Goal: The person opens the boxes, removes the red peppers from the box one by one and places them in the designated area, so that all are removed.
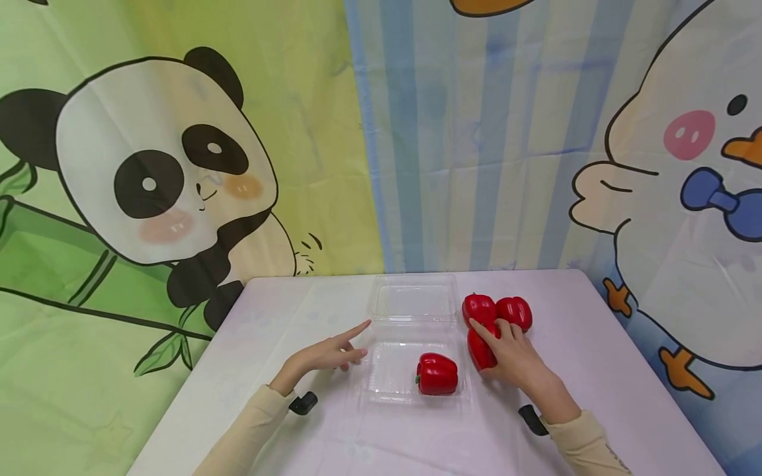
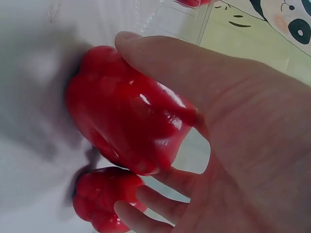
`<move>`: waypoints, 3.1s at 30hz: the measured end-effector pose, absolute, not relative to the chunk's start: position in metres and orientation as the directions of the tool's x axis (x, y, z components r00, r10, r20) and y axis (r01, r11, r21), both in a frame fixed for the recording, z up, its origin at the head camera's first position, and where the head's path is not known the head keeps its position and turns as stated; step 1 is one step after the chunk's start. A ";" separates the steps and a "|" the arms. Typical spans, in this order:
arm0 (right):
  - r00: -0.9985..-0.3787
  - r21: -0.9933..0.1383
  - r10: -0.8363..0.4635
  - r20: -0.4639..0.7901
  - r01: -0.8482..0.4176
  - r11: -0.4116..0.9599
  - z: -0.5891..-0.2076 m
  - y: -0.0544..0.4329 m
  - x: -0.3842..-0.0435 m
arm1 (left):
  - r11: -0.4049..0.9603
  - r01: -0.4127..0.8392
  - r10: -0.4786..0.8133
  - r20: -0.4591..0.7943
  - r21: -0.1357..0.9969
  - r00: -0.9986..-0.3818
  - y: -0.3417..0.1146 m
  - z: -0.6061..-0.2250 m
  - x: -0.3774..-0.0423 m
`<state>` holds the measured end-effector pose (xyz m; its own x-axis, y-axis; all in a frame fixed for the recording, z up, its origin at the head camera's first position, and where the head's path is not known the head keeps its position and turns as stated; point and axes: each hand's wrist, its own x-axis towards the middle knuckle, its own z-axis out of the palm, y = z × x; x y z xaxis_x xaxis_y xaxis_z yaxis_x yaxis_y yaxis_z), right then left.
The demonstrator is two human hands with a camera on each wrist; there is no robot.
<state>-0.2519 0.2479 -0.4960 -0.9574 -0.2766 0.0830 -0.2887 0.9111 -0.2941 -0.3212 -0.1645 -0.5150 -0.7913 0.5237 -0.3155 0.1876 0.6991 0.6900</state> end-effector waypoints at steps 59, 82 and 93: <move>-0.951 -0.357 -0.307 0.027 -0.296 0.886 -0.478 0.245 -0.246 | 0.686 0.193 0.533 -0.304 0.702 -0.790 -0.165 -0.514 -0.320; -0.921 -0.377 -0.389 0.025 -0.369 0.849 -0.467 0.241 -0.243 | 0.683 0.188 0.533 -0.305 0.706 -0.789 -0.164 -0.514 -0.320; -0.893 -0.394 -0.449 0.032 -0.424 0.816 -0.458 0.238 -0.240 | 0.685 0.193 0.533 -0.303 0.703 -0.790 -0.163 -0.512 -0.319</move>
<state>-0.2405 0.2382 -0.4584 -0.8932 -0.4486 0.0316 -0.4235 0.8155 -0.3944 -0.3194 -0.1633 -0.5123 -0.7898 0.5334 -0.3028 0.1927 0.6845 0.7031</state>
